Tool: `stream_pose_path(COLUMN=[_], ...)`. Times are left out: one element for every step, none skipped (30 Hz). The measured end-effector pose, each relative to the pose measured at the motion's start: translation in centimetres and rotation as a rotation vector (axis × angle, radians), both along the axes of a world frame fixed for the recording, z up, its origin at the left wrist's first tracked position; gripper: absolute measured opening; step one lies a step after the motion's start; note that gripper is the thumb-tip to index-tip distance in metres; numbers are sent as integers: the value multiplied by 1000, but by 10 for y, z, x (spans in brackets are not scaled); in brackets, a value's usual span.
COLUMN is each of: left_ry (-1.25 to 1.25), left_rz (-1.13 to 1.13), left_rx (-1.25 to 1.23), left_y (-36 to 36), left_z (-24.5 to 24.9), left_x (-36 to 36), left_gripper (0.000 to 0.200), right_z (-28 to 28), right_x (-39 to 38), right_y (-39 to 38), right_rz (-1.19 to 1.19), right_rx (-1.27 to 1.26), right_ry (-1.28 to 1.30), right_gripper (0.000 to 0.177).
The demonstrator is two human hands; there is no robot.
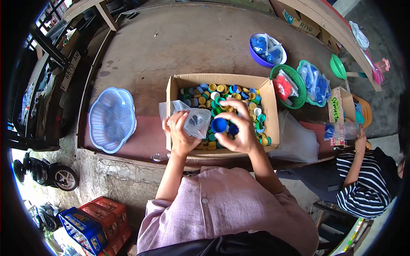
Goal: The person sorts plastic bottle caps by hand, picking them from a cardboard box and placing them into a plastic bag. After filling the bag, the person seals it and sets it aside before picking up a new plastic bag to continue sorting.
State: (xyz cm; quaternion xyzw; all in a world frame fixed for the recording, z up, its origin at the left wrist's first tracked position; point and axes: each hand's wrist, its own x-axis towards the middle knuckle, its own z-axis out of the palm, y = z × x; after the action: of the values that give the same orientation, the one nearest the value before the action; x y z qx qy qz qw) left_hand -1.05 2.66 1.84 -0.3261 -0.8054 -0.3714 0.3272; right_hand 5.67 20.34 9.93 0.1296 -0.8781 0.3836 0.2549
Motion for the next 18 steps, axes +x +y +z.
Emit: stream_pose_path(left_ry=[-27, -55, -46, -50, -63, -76, -61, -128, -151, -174, -223, -268, -284, -298, -299, -310, -318, -320], left_rz=[-41, -84, -108, -110, -159, -207, -233, -241, -198, -153, -130, -105, -92, -80, -82, -60, -37, -37], left_rx=[-6, -12, -4, -5, 18, 42, 141, 218, 270, 320, 404, 458, 512, 568, 569, 575, 581, 580], left_y=[0, 1, 2, 1, 0, 1, 5, 5, 5, 5, 3, 2, 2, 3, 2, 0, -1, -1], left_z=[0, -1, -4, -5, -4, -2, 2, -2, -1, 0, -12, -15, -13, -10, -9, -9, -9, -9], left_x=[0, 1, 0, -1, -2, -3, -2, -3, -2, -1, -4, -5, -4, -4, -4, -4, -5, -5], left_gripper=[74, 74, 74, 74, 75, 75, 71, 72, 74, 76, 79, 81, 82, 82, 82, 83, 83, 83], right_z=[1, 1, -2, -5, -5, -3, 0, 3, 6, 8, 3, -7, -27, -52, -70, -84, -91, -99], right_x=[-5, -10, -15, -19, -22, -24, -27, -30, -33, -36, -37, -38, -39, -40, -40, -38, -35, -31], right_y=[-8, -16, -22, -27, -29, -25, -19, -12, -2, 9, 21, 34, 48, 58, 60, 57, 48, 42], right_rz=[8, 15, -7, -29, -26, -28, 25, 78, 58, 24, -64, -153, -179, -204, -120, -54, -48, -40], right_rx=[59, 119, 208, 296, 357, 356, 291, 226, 74, -79, -103, -125, -3, 122, 167, 229, 367, 504], right_ry=[-11, -24, -55, -90, -140, -146, -105, -64, -23, -8, -58, -106, -195, -282, -413, -498, -485, -472], right_gripper=[33, 33, 34, 36, 41, 41, 39, 38, 31, 23, 19, 15, 13, 13, 12, 16, 19, 23])
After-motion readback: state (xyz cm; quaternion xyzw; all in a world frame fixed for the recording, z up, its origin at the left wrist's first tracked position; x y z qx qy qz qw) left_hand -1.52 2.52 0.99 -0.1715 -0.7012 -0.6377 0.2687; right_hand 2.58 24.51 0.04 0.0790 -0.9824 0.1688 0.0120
